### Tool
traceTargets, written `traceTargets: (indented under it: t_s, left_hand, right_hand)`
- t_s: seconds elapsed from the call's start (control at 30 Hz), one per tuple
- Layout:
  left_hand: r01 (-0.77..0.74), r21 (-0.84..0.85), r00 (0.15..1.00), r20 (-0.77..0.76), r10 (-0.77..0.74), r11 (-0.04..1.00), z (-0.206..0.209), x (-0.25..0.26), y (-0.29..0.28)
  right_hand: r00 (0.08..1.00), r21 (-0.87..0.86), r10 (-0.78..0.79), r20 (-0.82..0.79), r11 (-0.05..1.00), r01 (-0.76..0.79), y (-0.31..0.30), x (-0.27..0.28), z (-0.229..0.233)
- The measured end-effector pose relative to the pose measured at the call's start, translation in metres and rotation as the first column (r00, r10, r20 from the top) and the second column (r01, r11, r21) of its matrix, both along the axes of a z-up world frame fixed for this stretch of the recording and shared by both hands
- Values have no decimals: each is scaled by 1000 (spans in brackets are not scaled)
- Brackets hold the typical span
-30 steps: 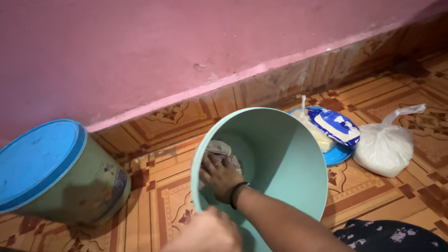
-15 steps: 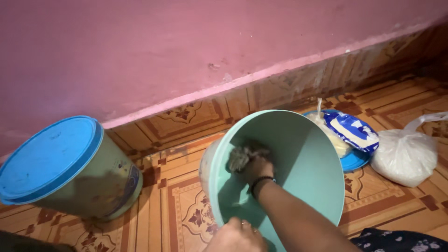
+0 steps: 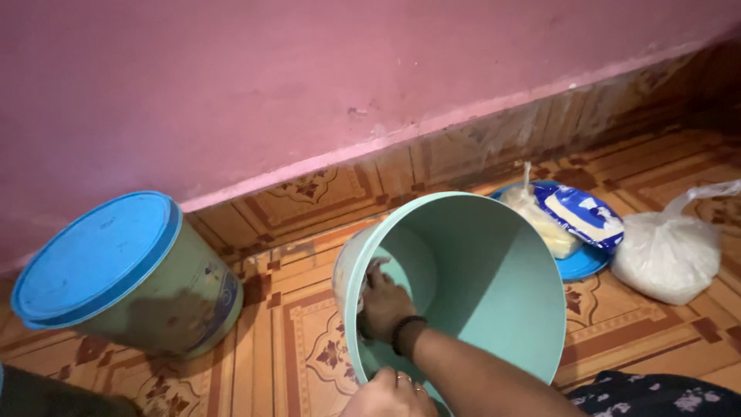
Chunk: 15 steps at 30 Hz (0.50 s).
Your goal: The person empties a green bucket of food items, wipes the inside and outside of the bucket and its lid with a cloth, and then places the items back inside. They repeat the wiping process on a second bucket and lid before filling it with various packaged food items.
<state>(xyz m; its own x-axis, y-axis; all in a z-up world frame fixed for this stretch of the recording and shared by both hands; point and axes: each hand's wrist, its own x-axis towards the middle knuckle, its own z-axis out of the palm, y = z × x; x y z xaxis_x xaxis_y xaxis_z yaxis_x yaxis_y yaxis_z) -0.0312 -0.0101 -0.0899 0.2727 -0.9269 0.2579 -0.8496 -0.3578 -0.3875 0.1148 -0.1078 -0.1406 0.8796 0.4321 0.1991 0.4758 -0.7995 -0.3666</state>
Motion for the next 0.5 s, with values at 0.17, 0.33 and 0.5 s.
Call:
traceTargets:
  t_s: [0.17,0.33,0.5]
  left_hand:
    - [-6,-27,998,62,7,1000,-23,7,2]
    - [-41,-62,995,84,46,997,-9,9,-18]
    - [-36,-38,999,-26,35,999,40,5,-19]
  right_hand:
    - [942,-430,-330,65,842,325,-18,21,9]
    - [888,-565,-350,-299,815,131,-29,19,32]
    - [731,-297,180,-659,830,-472,-34,15,16]
